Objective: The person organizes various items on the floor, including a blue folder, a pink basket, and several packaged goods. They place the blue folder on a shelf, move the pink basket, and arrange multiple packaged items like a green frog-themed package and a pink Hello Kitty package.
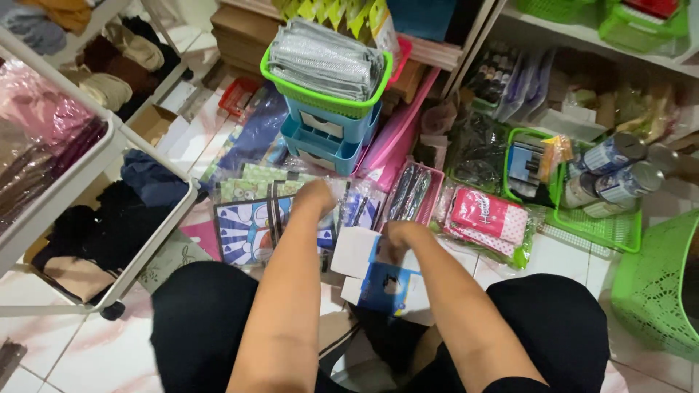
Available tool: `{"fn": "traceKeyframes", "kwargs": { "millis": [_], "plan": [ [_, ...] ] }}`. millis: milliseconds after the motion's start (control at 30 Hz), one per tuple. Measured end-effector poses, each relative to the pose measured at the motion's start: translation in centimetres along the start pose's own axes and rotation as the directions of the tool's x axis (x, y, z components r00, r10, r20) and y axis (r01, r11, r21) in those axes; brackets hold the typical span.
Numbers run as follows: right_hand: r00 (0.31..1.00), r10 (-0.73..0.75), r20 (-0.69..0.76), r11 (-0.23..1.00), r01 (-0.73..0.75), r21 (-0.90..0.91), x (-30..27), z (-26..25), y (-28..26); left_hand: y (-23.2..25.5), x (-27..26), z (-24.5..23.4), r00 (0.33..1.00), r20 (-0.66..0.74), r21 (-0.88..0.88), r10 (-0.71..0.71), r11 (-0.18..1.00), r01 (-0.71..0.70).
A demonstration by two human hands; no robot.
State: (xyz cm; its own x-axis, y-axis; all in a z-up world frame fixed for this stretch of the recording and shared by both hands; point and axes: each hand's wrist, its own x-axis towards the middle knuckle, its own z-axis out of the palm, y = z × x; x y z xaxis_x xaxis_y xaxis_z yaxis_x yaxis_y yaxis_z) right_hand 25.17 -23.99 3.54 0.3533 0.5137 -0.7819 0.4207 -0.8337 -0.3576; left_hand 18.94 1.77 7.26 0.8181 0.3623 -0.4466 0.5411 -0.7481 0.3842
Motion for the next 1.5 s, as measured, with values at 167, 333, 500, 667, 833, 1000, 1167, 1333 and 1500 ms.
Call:
{"fn": "traceKeyframes", "kwargs": {
  "millis": [167, 333, 500, 667, 833, 1000, 1167, 1333, 1500],
  "plan": [
    [0.97, -0.049, -0.237, 0.989, 0.014, -0.149, 3.4, -0.8, 2.4, 8.3, 0.8, -4.4, 0.902, -0.247, -0.233, 0.355, 0.881, -0.411],
    [0.666, -0.236, -0.707, 0.968, 0.227, -0.11, -9.9, -9.9, 1.3, 15.3, -2.6, -9.5, 0.842, -0.404, -0.297, 0.356, 0.82, -0.489],
    [0.502, -0.171, -0.848, 0.752, 0.623, 0.217, -26.2, -13.3, -5.2, 23.5, -6.8, -9.8, 0.74, -0.519, -0.351, 0.429, 0.682, -0.641],
    [0.33, -0.037, -0.943, 0.715, 0.668, 0.206, -25.1, -14.0, 0.2, 28.2, -12.6, -11.2, 0.74, -0.458, -0.486, 0.492, 0.558, -0.672],
    [0.217, 0.035, -0.975, 0.605, 0.772, 0.194, -27.6, -14.6, 1.2, 28.3, -10.6, -9.5, 0.655, -0.534, -0.528, 0.535, 0.394, -0.752],
    [0.339, 0.127, -0.932, 0.322, 0.875, 0.362, -25.9, -14.8, 3.0, 27.9, -10.0, -9.5, 0.641, -0.5, -0.547, 0.582, 0.362, -0.755],
    [0.352, 0.208, -0.913, 0.36, 0.84, 0.406, -23.4, -14.8, 5.1, 27.9, -7.9, -8.6, 0.69, -0.454, -0.634, 0.563, 0.34, -0.695],
    [0.374, 0.248, -0.894, 0.311, 0.843, 0.439, -23.2, -15.6, 4.8, 27.9, -5.3, -7.1, 0.718, -0.385, -0.703, 0.58, 0.321, -0.635],
    [0.452, 0.309, -0.837, 0.266, 0.804, 0.532, -24.3, -16.1, 4.5, 28.7, -4.9, -7.0, 0.755, -0.338, -0.748, 0.562, 0.327, -0.578]
  ]
}}
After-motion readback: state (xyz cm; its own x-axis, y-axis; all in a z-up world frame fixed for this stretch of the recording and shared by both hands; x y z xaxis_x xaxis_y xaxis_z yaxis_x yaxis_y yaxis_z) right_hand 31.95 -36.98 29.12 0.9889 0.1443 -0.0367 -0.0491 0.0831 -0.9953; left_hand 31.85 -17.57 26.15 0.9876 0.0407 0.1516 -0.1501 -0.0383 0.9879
